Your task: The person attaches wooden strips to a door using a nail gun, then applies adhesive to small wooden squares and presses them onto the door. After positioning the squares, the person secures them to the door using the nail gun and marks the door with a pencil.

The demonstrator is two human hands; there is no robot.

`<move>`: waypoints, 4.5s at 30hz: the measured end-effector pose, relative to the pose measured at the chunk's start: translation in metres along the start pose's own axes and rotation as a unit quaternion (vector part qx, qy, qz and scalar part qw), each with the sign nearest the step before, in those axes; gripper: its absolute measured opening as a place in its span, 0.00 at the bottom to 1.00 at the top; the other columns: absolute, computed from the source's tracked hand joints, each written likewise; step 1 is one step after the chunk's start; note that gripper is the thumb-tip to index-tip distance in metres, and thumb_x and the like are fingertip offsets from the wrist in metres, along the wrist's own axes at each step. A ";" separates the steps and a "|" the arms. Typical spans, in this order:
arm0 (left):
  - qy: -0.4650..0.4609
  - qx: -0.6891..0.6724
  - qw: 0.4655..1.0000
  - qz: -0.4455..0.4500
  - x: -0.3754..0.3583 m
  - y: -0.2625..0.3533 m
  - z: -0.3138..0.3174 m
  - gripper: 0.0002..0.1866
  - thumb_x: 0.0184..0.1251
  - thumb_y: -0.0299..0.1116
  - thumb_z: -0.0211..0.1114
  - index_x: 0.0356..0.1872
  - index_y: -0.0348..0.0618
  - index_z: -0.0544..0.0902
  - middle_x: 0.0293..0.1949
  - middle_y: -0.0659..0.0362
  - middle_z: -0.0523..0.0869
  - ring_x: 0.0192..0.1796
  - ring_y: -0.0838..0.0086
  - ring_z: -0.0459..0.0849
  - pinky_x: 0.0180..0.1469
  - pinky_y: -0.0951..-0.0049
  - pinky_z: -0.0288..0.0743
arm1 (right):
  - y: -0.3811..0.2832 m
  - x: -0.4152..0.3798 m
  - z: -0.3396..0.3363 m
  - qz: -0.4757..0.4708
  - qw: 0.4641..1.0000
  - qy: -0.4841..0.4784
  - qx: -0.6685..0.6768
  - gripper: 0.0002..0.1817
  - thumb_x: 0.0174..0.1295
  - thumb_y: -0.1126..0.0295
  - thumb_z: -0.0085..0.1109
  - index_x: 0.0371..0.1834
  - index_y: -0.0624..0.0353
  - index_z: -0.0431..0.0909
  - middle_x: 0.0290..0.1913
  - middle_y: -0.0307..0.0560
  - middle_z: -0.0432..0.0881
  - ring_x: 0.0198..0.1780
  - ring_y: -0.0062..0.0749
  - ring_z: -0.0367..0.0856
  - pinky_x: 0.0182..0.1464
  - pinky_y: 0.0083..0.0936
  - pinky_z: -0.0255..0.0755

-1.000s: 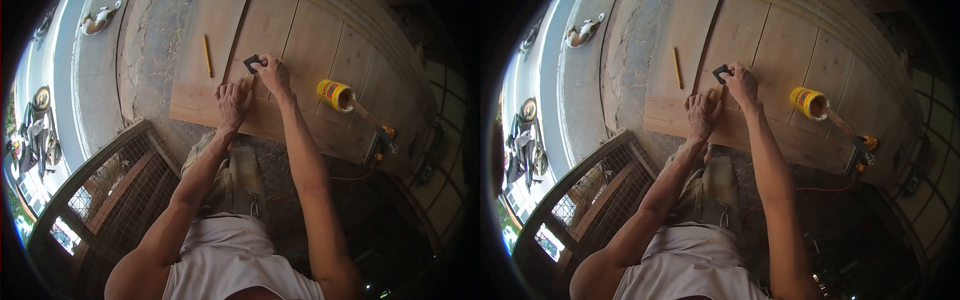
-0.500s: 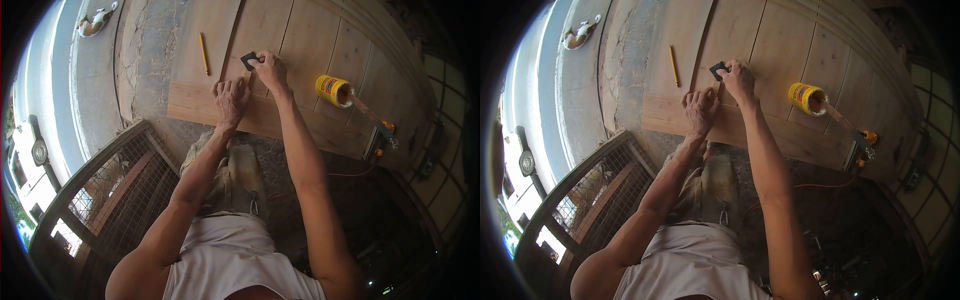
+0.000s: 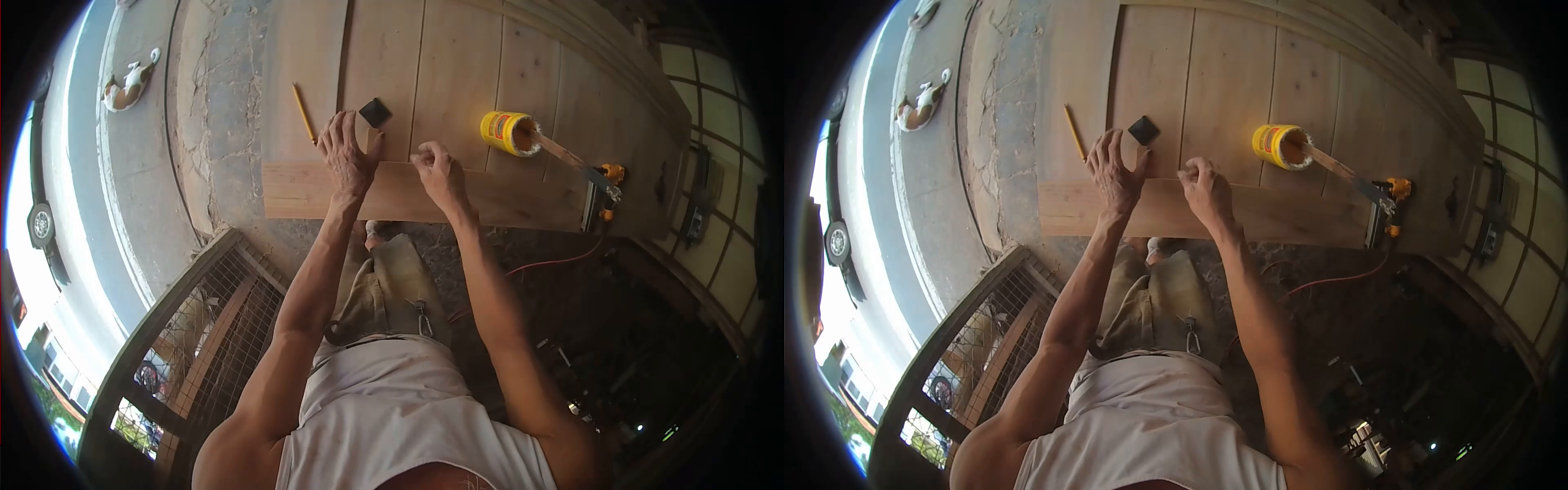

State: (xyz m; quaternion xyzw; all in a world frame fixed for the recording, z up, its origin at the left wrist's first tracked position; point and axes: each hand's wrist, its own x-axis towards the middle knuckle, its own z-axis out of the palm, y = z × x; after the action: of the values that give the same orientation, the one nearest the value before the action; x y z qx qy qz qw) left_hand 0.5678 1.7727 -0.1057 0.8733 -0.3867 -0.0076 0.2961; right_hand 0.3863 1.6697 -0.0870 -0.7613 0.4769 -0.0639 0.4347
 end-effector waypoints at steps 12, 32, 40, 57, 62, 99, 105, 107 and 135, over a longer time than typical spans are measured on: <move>-0.248 -0.303 0.907 0.159 0.017 0.174 0.040 0.61 0.56 0.43 0.89 0.87 0.42 0.59 0.79 0.42 0.74 0.79 0.44 0.74 0.79 0.51 0.73 | 0.126 -0.222 -0.166 0.231 0.959 0.093 -0.136 0.24 0.71 0.60 0.73 0.64 0.64 0.83 0.50 0.59 0.92 0.52 0.55 0.92 0.55 0.47 0.84; -0.166 -0.370 0.911 0.071 0.093 0.386 0.174 0.54 0.52 0.42 0.92 0.77 0.43 0.67 0.65 0.42 0.84 0.69 0.42 0.83 0.71 0.48 0.79 | 0.464 -0.008 -0.511 0.255 0.965 0.052 -0.047 0.45 0.56 0.68 0.72 0.81 0.65 0.68 0.73 0.58 0.79 0.76 0.54 0.76 0.77 0.42 0.68; -0.164 -0.286 0.942 0.063 0.072 0.358 0.174 0.61 0.57 0.51 0.89 0.87 0.46 0.59 0.72 0.42 0.79 0.78 0.44 0.75 0.77 0.48 0.73 | 0.355 -0.052 -0.524 0.289 0.946 0.030 0.148 0.26 0.60 0.73 0.71 0.62 0.62 0.76 0.41 0.43 0.83 0.38 0.30 0.85 0.43 0.31 0.80; -0.040 0.044 0.998 -0.025 0.009 0.009 0.023 0.46 0.64 0.55 0.80 0.79 0.43 0.74 0.82 0.50 0.71 0.88 0.53 0.61 0.91 0.41 0.46 | -0.042 -0.126 -0.316 0.216 0.957 -0.146 0.125 0.21 0.68 0.73 0.61 0.63 0.64 0.83 0.40 0.41 0.85 0.37 0.25 0.83 0.48 0.25 0.78; -0.020 -0.025 0.999 -0.040 0.001 -0.011 0.041 0.41 0.67 0.54 0.78 0.76 0.47 0.77 0.82 0.52 0.73 0.88 0.53 0.63 0.91 0.43 0.45 | -0.075 -0.098 -0.220 0.149 0.961 -0.169 0.162 0.13 0.67 0.76 0.63 0.54 0.64 0.84 0.45 0.39 0.87 0.36 0.23 0.82 0.43 0.28 0.79; -0.046 -0.018 0.996 -0.079 0.001 -0.007 0.041 0.29 0.71 0.45 0.76 0.70 0.48 0.83 0.82 0.54 0.74 0.88 0.57 0.63 0.91 0.42 0.48 | -0.118 0.074 -0.080 0.006 0.977 -0.213 -0.009 0.18 0.66 0.67 0.64 0.55 0.67 0.83 0.45 0.59 0.91 0.48 0.55 0.93 0.53 0.48 0.84; -0.046 -0.020 0.995 -0.081 0.001 -0.006 0.041 0.29 0.70 0.44 0.77 0.70 0.49 0.83 0.82 0.54 0.74 0.88 0.57 0.63 0.91 0.42 0.48 | -0.116 0.081 -0.077 0.011 0.975 -0.221 -0.005 0.18 0.67 0.67 0.63 0.56 0.67 0.82 0.46 0.61 0.90 0.49 0.59 0.92 0.54 0.50 0.84; -0.048 -0.023 0.995 -0.080 0.002 -0.007 0.041 0.30 0.71 0.44 0.77 0.71 0.50 0.82 0.83 0.54 0.73 0.88 0.55 0.63 0.91 0.42 0.48 | -0.117 0.081 -0.072 0.003 0.974 -0.224 -0.015 0.18 0.67 0.67 0.63 0.55 0.67 0.82 0.45 0.62 0.90 0.48 0.60 0.91 0.54 0.51 0.83; -0.090 -0.036 0.992 -0.085 0.000 -0.009 0.037 0.26 0.77 0.37 0.64 0.74 0.48 0.79 0.85 0.53 0.70 0.90 0.58 0.59 0.92 0.43 0.41 | -0.129 0.023 -0.044 -0.143 0.945 -0.209 -0.209 0.29 0.59 0.70 0.76 0.63 0.65 0.77 0.52 0.59 0.82 0.52 0.61 0.88 0.54 0.50 0.85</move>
State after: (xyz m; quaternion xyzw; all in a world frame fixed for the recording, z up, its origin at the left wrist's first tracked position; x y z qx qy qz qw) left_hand 0.5650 1.7582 -0.1411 0.8876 -0.3358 -0.1250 0.2893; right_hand 0.4624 1.6470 0.0265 -0.8914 0.2638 0.1364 0.3424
